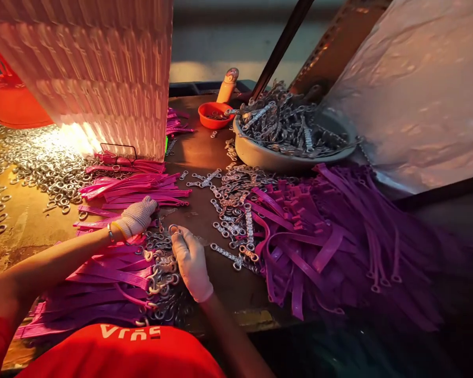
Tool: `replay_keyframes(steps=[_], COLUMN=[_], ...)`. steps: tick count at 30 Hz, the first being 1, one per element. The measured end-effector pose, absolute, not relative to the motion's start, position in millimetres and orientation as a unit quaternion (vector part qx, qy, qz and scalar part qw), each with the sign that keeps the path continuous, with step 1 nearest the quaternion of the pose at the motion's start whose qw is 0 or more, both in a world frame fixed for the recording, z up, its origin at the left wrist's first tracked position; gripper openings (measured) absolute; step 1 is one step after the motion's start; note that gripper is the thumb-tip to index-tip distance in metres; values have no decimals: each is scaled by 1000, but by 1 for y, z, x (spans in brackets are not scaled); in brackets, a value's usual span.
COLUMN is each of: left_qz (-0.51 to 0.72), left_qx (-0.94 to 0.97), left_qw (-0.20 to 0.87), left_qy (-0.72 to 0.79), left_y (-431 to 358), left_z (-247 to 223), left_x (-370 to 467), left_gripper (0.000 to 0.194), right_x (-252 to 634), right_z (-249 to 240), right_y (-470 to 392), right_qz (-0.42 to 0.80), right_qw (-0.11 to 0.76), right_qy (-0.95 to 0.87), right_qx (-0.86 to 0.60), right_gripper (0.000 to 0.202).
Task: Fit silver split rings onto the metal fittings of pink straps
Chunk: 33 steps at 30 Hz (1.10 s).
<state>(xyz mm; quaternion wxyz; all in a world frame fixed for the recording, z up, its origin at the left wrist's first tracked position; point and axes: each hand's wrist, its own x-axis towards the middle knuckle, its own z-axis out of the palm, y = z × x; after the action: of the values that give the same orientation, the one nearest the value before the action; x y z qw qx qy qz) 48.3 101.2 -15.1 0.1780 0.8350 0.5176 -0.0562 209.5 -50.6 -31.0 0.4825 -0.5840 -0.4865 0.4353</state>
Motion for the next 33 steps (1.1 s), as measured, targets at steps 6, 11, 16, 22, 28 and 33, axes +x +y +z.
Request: replay_keyframes(steps=[6, 11, 16, 22, 28, 33], left_qz=[-78, -60, -33, 36, 210, 250], left_qx=[853, 862, 862, 820, 556, 539], left_qw=[154, 153, 182, 290, 648, 619], left_qy=[492, 479, 471, 492, 476, 514], left_y=[92, 91, 98, 94, 29, -15], left_z=[-21, -21, -23, -5, 41, 51], left_x=[46, 41, 39, 14, -17, -24], left_gripper=[46, 39, 36, 23, 42, 44], right_x=[210, 207, 198, 202, 187, 155], right_z=[-19, -26, -48, -44, 6, 31], right_y=[-36, -8, 17, 4, -19, -35], right_qz=[400, 341, 276, 333, 271, 113], right_qw=[463, 437, 367, 325, 378, 215], right_qy=[-535, -591, -635, -699, -743, -827], right_qx=[-582, -586, -621, -542, -482, -507], right_gripper=[32, 29, 27, 24, 29, 21])
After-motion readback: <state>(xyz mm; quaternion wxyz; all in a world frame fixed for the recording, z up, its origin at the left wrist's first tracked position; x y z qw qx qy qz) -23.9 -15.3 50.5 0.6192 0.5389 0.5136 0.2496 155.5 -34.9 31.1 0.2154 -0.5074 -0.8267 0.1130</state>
